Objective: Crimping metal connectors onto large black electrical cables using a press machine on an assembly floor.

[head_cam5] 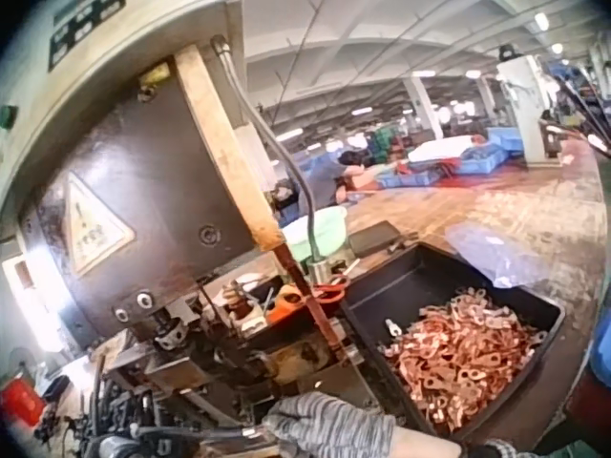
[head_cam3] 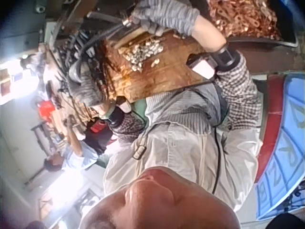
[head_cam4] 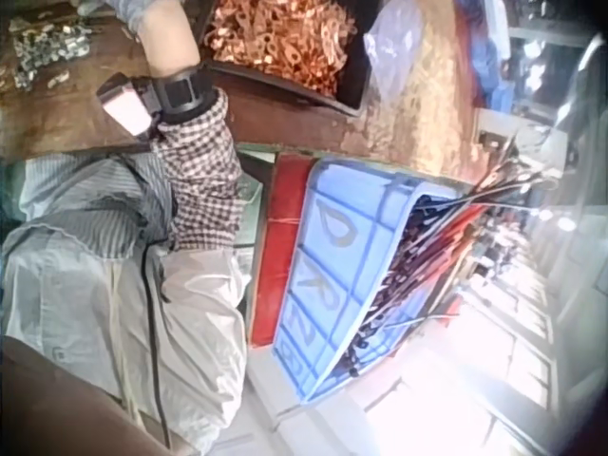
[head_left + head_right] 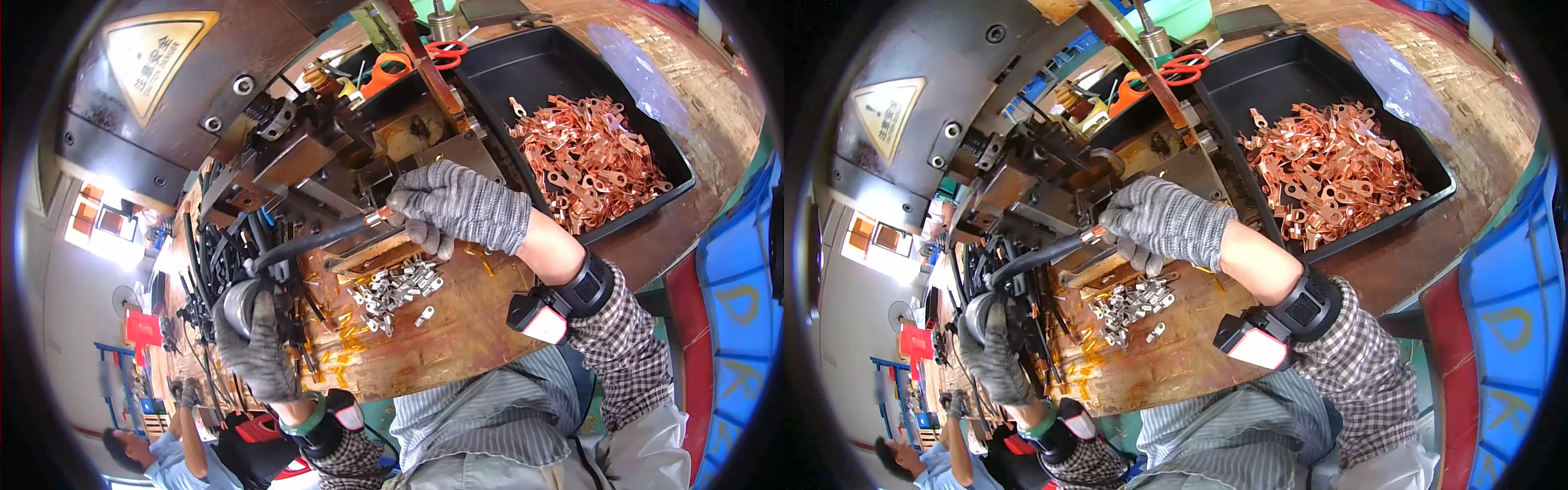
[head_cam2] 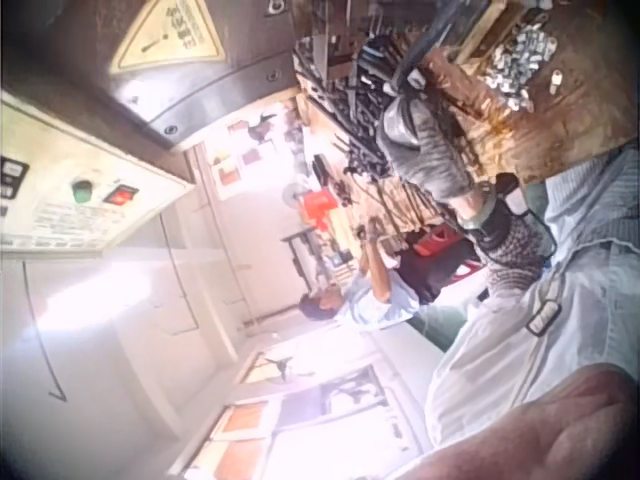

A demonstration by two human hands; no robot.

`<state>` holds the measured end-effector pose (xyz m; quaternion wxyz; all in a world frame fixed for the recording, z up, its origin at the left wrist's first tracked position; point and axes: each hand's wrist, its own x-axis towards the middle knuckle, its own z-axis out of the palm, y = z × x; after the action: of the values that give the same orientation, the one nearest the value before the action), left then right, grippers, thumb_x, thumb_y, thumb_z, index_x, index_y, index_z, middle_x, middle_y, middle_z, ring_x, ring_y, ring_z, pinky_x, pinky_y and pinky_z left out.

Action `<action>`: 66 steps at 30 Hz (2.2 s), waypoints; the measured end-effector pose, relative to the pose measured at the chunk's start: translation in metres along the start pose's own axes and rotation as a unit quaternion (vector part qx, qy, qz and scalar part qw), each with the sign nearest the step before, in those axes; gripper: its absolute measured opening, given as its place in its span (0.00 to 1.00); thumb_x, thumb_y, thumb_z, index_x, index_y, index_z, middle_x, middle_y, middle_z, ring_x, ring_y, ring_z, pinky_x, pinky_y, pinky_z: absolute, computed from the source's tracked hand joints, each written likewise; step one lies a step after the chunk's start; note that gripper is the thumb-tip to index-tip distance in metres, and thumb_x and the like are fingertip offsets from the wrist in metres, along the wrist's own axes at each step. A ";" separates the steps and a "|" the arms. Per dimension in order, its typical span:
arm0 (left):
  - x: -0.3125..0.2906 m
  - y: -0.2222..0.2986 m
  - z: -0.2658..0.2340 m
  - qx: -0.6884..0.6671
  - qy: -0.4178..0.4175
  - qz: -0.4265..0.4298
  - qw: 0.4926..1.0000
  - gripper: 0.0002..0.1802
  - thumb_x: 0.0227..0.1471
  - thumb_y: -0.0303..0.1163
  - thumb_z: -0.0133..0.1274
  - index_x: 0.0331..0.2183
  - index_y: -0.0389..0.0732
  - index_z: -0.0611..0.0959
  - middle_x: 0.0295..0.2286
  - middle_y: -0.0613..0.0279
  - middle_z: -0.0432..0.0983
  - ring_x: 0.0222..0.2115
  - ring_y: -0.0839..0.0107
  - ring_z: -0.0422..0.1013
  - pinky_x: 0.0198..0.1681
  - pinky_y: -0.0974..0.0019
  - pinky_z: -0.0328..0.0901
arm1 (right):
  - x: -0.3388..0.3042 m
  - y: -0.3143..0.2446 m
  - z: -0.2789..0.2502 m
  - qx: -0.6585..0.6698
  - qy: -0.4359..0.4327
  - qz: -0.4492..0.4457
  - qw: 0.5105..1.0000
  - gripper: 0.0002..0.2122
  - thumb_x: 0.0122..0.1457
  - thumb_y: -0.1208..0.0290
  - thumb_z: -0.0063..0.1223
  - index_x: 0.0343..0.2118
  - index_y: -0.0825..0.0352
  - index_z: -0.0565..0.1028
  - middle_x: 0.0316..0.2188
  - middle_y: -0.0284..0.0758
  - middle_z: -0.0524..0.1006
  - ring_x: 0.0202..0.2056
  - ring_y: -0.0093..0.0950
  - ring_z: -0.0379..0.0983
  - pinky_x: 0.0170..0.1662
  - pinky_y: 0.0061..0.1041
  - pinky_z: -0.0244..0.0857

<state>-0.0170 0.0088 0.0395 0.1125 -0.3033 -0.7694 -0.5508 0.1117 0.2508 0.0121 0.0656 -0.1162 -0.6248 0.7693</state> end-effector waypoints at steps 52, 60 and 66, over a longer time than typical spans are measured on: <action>0.020 -0.013 0.000 0.003 0.002 -0.078 0.997 0.19 0.42 0.33 0.58 0.36 0.33 0.76 0.29 0.60 0.74 0.26 0.75 0.69 0.30 0.75 0.65 | -0.005 -0.001 -0.012 -0.306 0.390 -0.352 0.794 0.11 0.55 0.66 0.50 0.30 0.71 0.73 0.22 0.39 0.73 0.24 0.32 0.70 0.29 0.25 0.64; 0.006 0.003 -0.005 -0.039 0.015 -0.073 0.996 0.14 0.43 0.28 0.57 0.35 0.35 0.76 0.27 0.62 0.74 0.26 0.76 0.69 0.29 0.76 0.65 | -0.032 -0.003 0.003 -0.223 0.427 -0.335 0.809 0.10 0.54 0.64 0.49 0.28 0.68 0.72 0.14 0.39 0.71 0.18 0.37 0.70 0.21 0.27 0.63; -0.027 0.013 -0.038 0.084 -0.011 0.107 0.991 0.21 0.41 0.35 0.61 0.36 0.33 0.75 0.35 0.57 0.70 0.35 0.68 0.68 0.37 0.68 0.66 | -0.040 0.031 0.057 -0.470 0.269 -0.364 0.758 0.17 0.53 0.55 0.45 0.36 0.65 0.71 0.26 0.39 0.72 0.32 0.36 0.69 0.34 0.34 0.65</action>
<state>0.0056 -0.0325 0.0496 0.1871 -0.3793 -0.7773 -0.4658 0.1364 0.1808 -0.0035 0.4430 -0.0984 -0.8597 0.2345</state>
